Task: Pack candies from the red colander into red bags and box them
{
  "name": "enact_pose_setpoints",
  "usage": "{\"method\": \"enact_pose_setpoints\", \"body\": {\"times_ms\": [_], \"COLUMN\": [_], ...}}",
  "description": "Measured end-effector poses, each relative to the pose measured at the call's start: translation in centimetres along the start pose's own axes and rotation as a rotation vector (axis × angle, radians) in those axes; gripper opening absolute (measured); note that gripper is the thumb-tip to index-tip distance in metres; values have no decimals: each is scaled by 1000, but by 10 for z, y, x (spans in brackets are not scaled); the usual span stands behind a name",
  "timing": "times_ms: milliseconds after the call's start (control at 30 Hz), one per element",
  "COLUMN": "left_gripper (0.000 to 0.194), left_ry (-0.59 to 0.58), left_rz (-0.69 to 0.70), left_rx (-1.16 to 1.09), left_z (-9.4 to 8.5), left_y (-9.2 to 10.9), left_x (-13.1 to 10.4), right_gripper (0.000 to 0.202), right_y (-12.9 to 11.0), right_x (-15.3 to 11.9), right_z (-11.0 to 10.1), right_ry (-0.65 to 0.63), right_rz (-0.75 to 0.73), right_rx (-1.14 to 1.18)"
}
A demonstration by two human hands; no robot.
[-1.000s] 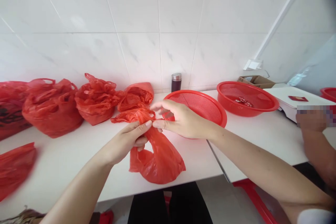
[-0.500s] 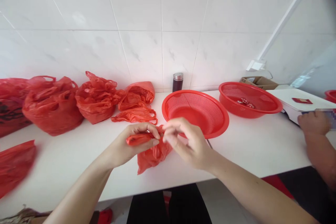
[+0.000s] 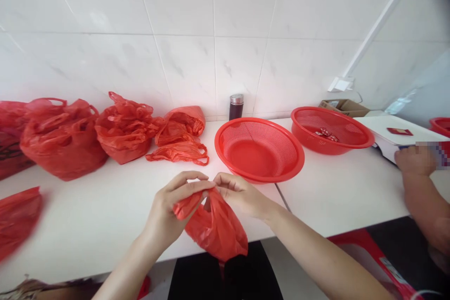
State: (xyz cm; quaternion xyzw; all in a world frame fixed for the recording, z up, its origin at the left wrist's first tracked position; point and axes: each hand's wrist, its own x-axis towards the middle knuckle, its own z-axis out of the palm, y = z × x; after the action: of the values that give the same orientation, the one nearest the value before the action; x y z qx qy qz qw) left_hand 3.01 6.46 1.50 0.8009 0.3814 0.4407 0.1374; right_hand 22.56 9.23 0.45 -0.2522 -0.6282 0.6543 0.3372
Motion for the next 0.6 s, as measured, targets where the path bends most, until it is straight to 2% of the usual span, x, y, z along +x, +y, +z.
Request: {"method": "enact_pose_setpoints", "body": {"times_ms": [100, 200, 333, 400, 500, 533, 600], "left_gripper": [28, 21, 32, 35, 36, 36, 39], "left_ry": [-37, 77, 181, 302, 467, 471, 391], "left_rz": [-77, -319, -656, -731, -681, -662, -689], "left_rx": [-3, 62, 3, -41, -70, -66, -45], "left_z": [-5, -15, -17, -6, 22, 31, 45], "left_y": [-11, -29, -46, -48, -49, -50, -53], "left_x": [-21, -53, -86, -88, -78, -74, -67], "right_gripper": [26, 28, 30, 29, 29, 31, 32], "right_y": [4, 13, 33, 44, 62, 69, 83], "right_x": [-16, -40, -61, -59, -44, -38, -27], "right_z": [2, -10, -27, -21, 3, 12, 24], "right_ry": [74, 181, 312, 402, 523, 536, 534], "right_rz": [-14, 50, 159, 144, 83, 81, 101], "right_rx": [-184, -349, -222, -162, -261, -347, -524]}}
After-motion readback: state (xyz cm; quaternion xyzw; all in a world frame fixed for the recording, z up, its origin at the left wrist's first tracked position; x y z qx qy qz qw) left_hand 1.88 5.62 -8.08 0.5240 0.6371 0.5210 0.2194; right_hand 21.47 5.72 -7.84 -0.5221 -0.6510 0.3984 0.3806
